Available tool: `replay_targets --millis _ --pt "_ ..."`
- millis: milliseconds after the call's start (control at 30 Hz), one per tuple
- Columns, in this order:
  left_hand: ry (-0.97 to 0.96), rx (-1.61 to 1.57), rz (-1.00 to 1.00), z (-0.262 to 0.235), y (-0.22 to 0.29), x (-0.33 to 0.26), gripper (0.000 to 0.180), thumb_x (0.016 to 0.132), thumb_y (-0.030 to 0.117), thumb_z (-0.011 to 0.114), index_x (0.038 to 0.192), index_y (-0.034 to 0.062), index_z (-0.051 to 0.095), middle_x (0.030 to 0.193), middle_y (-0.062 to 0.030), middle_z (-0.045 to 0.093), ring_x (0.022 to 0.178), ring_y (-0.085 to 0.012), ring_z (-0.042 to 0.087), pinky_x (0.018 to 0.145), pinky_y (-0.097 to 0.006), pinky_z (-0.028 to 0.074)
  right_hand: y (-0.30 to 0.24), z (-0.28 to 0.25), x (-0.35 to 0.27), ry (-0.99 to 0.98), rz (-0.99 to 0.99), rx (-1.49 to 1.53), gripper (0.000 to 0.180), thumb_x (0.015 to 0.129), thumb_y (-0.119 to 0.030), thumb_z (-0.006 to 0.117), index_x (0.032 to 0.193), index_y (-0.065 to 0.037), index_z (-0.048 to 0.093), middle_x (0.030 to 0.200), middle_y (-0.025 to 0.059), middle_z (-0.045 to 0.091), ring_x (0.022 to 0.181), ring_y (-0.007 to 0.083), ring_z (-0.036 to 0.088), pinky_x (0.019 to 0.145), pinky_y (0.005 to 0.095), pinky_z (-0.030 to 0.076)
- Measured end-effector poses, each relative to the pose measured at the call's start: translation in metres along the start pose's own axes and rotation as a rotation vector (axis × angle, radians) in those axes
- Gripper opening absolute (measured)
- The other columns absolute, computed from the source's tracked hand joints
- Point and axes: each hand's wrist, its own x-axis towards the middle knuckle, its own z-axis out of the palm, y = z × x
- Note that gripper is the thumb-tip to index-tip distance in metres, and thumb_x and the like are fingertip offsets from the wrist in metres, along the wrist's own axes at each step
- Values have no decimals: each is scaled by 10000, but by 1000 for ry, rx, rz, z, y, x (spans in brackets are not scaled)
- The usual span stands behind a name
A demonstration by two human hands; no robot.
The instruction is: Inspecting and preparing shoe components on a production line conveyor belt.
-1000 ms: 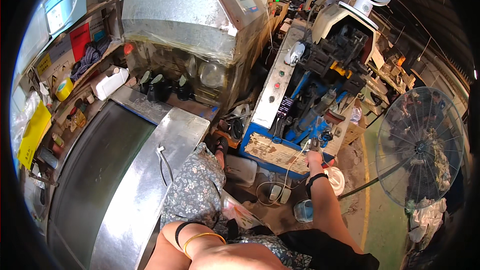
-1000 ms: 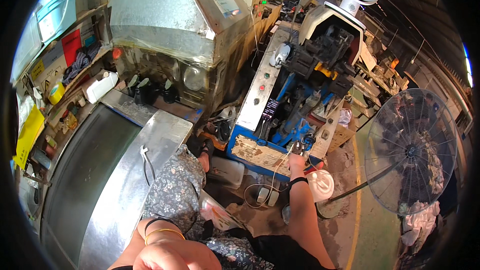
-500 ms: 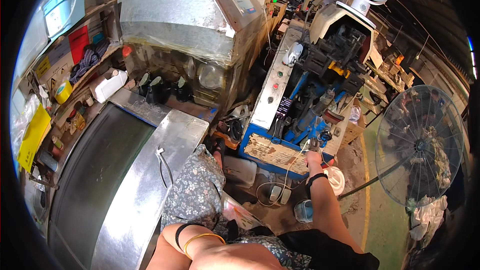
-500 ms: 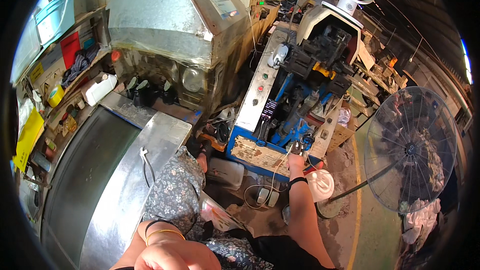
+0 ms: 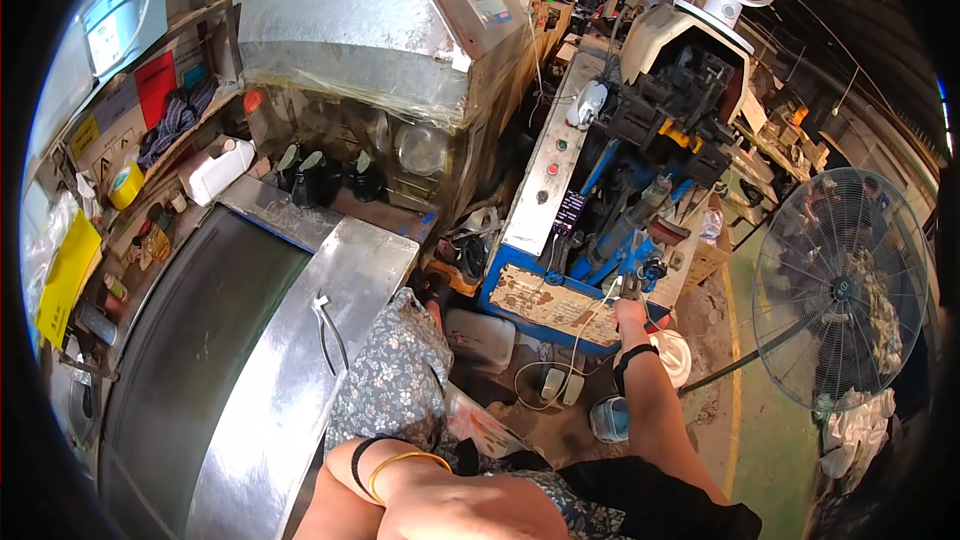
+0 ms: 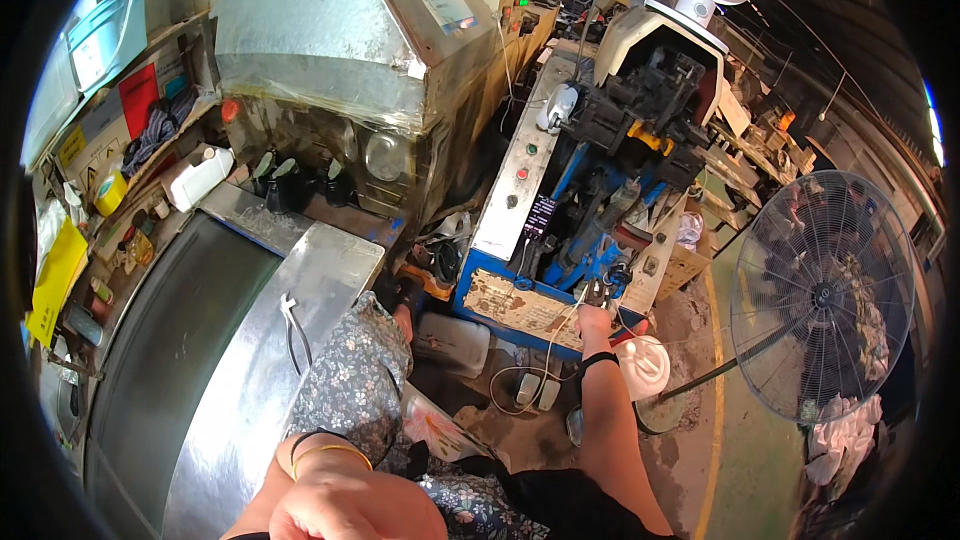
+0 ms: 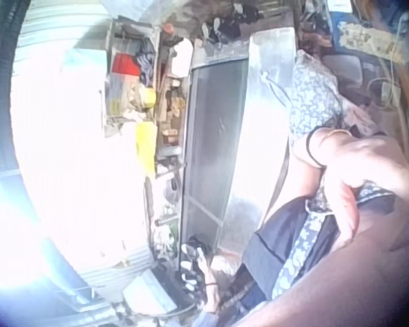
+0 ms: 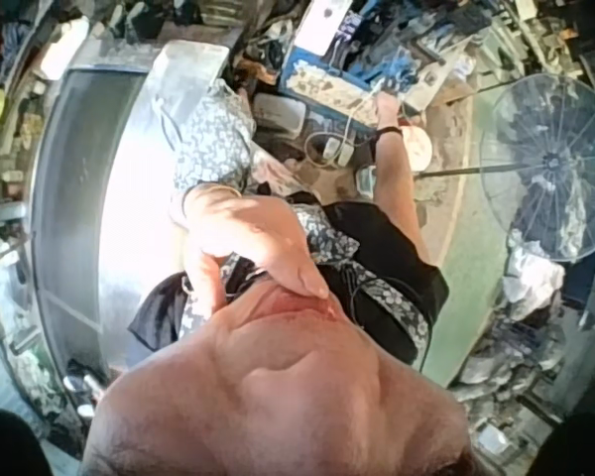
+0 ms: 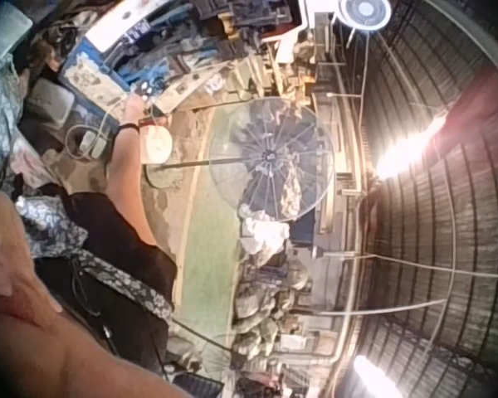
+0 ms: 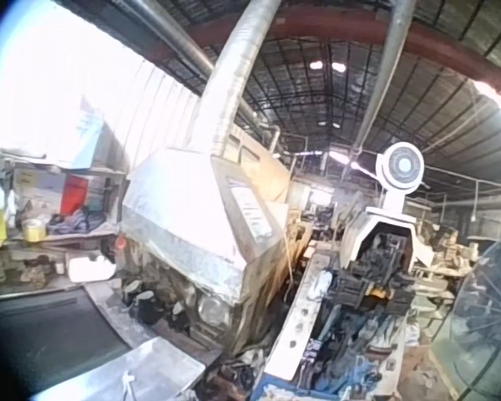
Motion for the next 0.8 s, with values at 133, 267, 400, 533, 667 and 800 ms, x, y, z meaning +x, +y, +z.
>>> replay_targets --millis 133,267,400,533,667,800 --pt "-45 42 -35 -3 1 -8 751 866 517 661 1249 -111 512 1176 -301 602 954 -422 654 692 -426 568 -3 0 -1 -34 -5 41 240 826 -224 606 815 9 667 704 106 686 622 210 677 617 334 527" --pt "-75 87 -58 -5 2 -13 763 847 535 675 1225 -112 534 1153 -293 615 904 -412 661 682 -431 561 -3 1 0 -35 67 60 249 873 -216 571 825 22 627 678 123 644 571 226 616 557 358 477" --pt "-103 125 -77 -5 5 -18 775 828 553 690 1201 -113 556 1129 -285 628 855 -402 667 672 -437 553 0 3 4 -35 63 66 280 915 -217 524 794 26 594 615 118 594 504 231 542 519 371 423" --pt "-98 129 -105 -4 9 -21 768 822 557 695 1179 -111 571 1100 -277 638 838 -403 668 671 -441 550 3 5 11 -76 60 134 227 850 -170 585 872 51 635 709 147 667 568 242 648 558 358 529" --pt "-111 170 -104 -2 6 -17 736 846 544 672 1172 -108 571 1101 -279 638 835 -403 669 670 -435 551 5 4 13 -58 -10 39 235 842 -180 583 847 46 644 689 140 671 561 238 653 557 347 529" --pt "-23 177 46 6 -2 -6 696 880 525 635 1168 -106 567 1125 -288 630 834 -403 668 670 -426 555 4 3 9 -20 -9 11 232 837 -180 582 827 42 651 676 139 672 568 237 656 555 347 524"
